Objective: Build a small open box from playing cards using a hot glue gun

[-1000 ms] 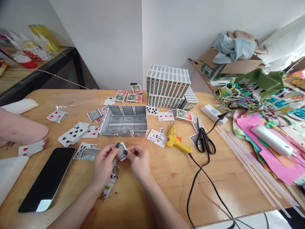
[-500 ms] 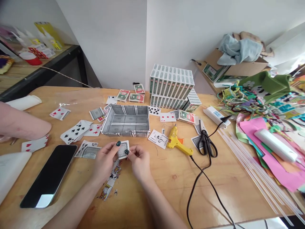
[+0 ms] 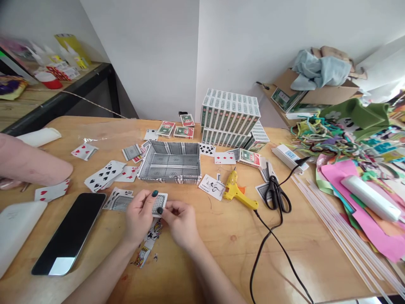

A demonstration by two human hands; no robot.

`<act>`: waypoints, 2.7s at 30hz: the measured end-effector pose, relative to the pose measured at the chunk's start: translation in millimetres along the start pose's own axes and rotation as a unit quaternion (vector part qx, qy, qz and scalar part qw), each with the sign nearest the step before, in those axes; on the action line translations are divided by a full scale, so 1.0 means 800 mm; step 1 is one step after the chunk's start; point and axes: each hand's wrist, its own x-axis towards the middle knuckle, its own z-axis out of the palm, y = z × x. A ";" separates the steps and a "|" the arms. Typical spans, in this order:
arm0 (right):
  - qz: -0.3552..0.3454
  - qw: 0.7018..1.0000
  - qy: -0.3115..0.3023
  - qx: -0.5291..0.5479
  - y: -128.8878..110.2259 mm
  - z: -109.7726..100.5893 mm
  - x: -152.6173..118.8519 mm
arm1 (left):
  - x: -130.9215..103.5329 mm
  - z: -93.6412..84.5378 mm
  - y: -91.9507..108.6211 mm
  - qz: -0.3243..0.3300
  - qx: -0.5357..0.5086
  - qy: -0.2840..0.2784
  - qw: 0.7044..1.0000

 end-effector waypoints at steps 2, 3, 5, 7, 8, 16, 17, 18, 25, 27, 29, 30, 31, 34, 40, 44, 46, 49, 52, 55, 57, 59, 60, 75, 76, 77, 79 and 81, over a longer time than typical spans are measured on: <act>0.007 1.000 0.002 0.013 0.001 0.001 0.000 | 0.000 0.000 -0.002 -0.012 -0.002 -0.002 1.000; 0.009 1.000 0.003 0.018 0.002 0.001 0.000 | 0.000 0.000 -0.003 -0.019 -0.003 -0.002 1.000; 0.014 1.000 0.007 0.025 0.002 0.001 0.000 | 0.001 0.002 -0.003 -0.037 -0.007 0.007 0.999; 0.019 0.999 0.017 0.028 0.002 0.000 0.001 | 0.002 0.004 -0.002 -0.065 -0.025 0.010 0.997; 0.022 0.999 0.025 0.030 0.002 -0.001 0.002 | 0.003 0.006 -0.002 -0.082 -0.039 0.007 0.996; 0.023 0.995 0.079 0.059 -0.005 -0.015 0.006 | 0.003 0.002 0.001 -0.085 -0.104 -0.094 0.987; 0.025 0.995 0.077 0.064 -0.005 -0.016 0.007 | 0.002 0.000 0.001 -0.062 -0.089 -0.109 0.988; 0.028 0.994 0.073 0.071 -0.006 -0.017 0.007 | 0.002 -0.001 0.002 -0.042 -0.071 -0.122 0.989; 0.039 0.992 0.054 0.110 -0.003 -0.022 0.009 | 0.001 -0.003 0.000 -0.009 -0.034 -0.162 0.986; 0.036 0.991 0.051 0.120 -0.001 -0.022 0.010 | 0.001 -0.003 0.001 -0.022 -0.042 -0.163 0.986; 0.033 0.990 0.047 0.130 0.001 -0.022 0.011 | 0.001 -0.003 0.004 -0.035 -0.058 -0.168 0.984; 0.033 0.989 0.043 0.135 0.001 -0.022 0.011 | 0.001 -0.003 0.005 -0.040 -0.068 -0.173 0.982; 0.032 0.989 0.039 0.139 0.002 -0.021 0.012 | 0.001 -0.003 0.006 -0.044 -0.079 -0.178 0.980; 0.032 0.988 0.032 0.148 0.003 -0.020 0.012 | 0.000 -0.001 0.008 -0.062 -0.112 -0.187 0.974; 0.028 0.990 0.017 0.135 -0.002 -0.027 0.013 | 0.000 -0.002 0.001 -0.089 -0.163 -0.202 0.962; 0.024 0.996 0.007 0.091 -0.008 -0.036 0.014 | 0.003 -0.008 -0.001 -0.058 -0.099 -0.239 0.964; 0.028 0.997 0.007 0.066 -0.011 -0.038 0.014 | 0.003 -0.010 0.002 -0.031 -0.059 -0.221 0.973; 0.045 0.997 -0.022 0.055 -0.014 -0.036 0.012 | -0.001 -0.010 0.007 0.001 -0.021 -0.220 0.975; 0.055 0.992 -0.062 0.097 -0.018 -0.034 0.008 | -0.004 -0.010 0.012 0.008 -0.026 -0.258 0.966; 0.070 0.981 -0.094 0.157 -0.023 -0.034 0.005 | -0.006 -0.010 0.017 0.010 -0.035 -0.300 0.953; 0.076 0.978 -0.108 0.162 -0.025 -0.036 0.003 | -0.007 -0.010 0.019 0.019 -0.029 -0.322 0.946; 0.072 0.984 -0.105 0.127 -0.026 -0.038 0.002 | -0.009 -0.009 0.020 0.030 -0.004 -0.343 0.939; 0.071 0.987 -0.098 0.103 -0.026 -0.040 0.002 | -0.010 -0.008 0.020 0.036 0.012 -0.355 0.934; -0.024 0.993 0.094 -0.066 -0.014 -0.041 0.014 | -0.018 -0.002 0.032 0.016 -0.015 -0.358 0.933; -0.043 0.990 0.105 -0.084 -0.012 -0.040 0.013 | -0.019 -0.001 0.032 0.007 -0.022 -0.360 0.933; -0.056 0.987 0.115 -0.098 -0.011 -0.039 0.013 | -0.021 0.000 0.032 0.000 -0.028 -0.362 0.932; -0.069 0.982 0.130 -0.118 -0.008 -0.038 0.012 | -0.022 0.002 0.030 -0.009 -0.033 -0.368 0.929; -0.070 0.979 0.137 -0.131 -0.007 -0.038 0.013 | -0.023 0.004 0.027 -0.015 -0.026 -0.369 0.929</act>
